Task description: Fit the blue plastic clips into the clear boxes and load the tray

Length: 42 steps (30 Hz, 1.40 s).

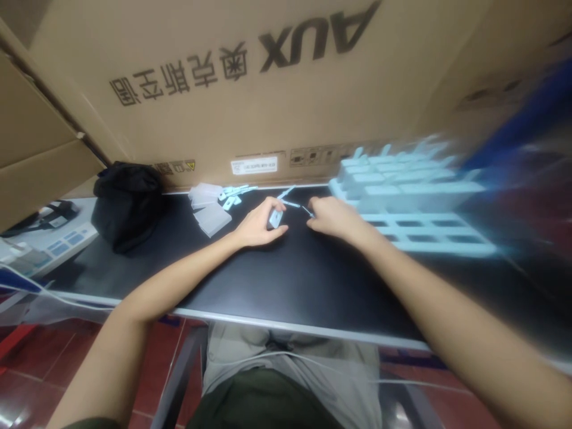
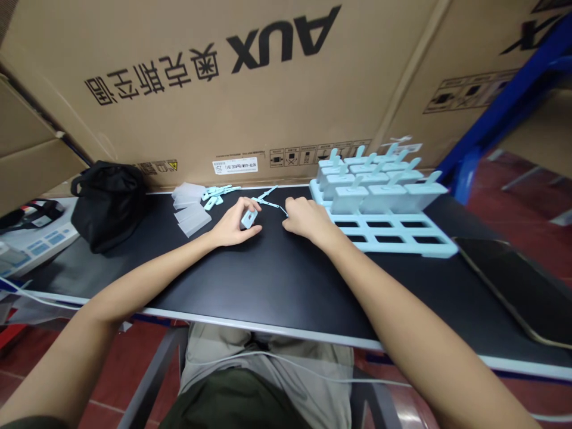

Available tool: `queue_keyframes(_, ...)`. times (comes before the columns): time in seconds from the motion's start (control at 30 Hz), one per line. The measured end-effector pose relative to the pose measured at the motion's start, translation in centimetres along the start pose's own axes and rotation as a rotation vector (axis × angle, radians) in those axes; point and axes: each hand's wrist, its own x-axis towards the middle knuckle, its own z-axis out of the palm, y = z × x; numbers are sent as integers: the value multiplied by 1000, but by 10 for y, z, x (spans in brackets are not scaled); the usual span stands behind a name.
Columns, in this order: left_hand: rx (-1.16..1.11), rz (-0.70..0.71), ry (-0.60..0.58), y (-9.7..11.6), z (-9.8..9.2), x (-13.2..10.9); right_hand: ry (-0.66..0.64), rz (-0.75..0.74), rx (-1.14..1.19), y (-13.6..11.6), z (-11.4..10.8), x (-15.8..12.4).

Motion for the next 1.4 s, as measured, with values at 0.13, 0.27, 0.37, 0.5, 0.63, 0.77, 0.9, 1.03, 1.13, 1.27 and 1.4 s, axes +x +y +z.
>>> queue_keyframes(0.13,-36,-31,-8,4,-2,-1,-12,-20,-13,0,1,0)
queue_keyframes(0.27,-19,-69,-28,6,-5,-1,-3,-28,1,-1,-1,-2)
queue_keyframes(0.37,22,-55,-37,8,-6,-1,-6,-31,-2,-1,-3,-3)
queue_keyframes(0.5,37,4,-38,8,-8,0,-16,-27,-11,-1,-4,-2)
queue_keyframes(0.63,12,9,-23,6,-7,0,1,-32,-14,-1,-3,-2)
queue_keyframes(0.77,-9,-32,-12,3,-6,-1,33,-27,10,0,-2,-2)
queue_keyframes(0.9,-51,-76,-2,3,-6,0,121,-48,96,2,-1,0)
queue_keyframes(1.03,-93,-61,3,1,-6,-1,284,-139,466,-4,-9,-2)
queue_keyframes(1.13,-117,-8,19,-5,-4,-2,408,-184,836,-14,-16,-10)
queue_keyframes(1.27,-108,82,35,-13,0,-4,481,-229,1105,-25,-20,-17)
queue_keyframes(1.4,-145,81,40,-15,8,-4,437,-245,1071,-28,-17,-17)
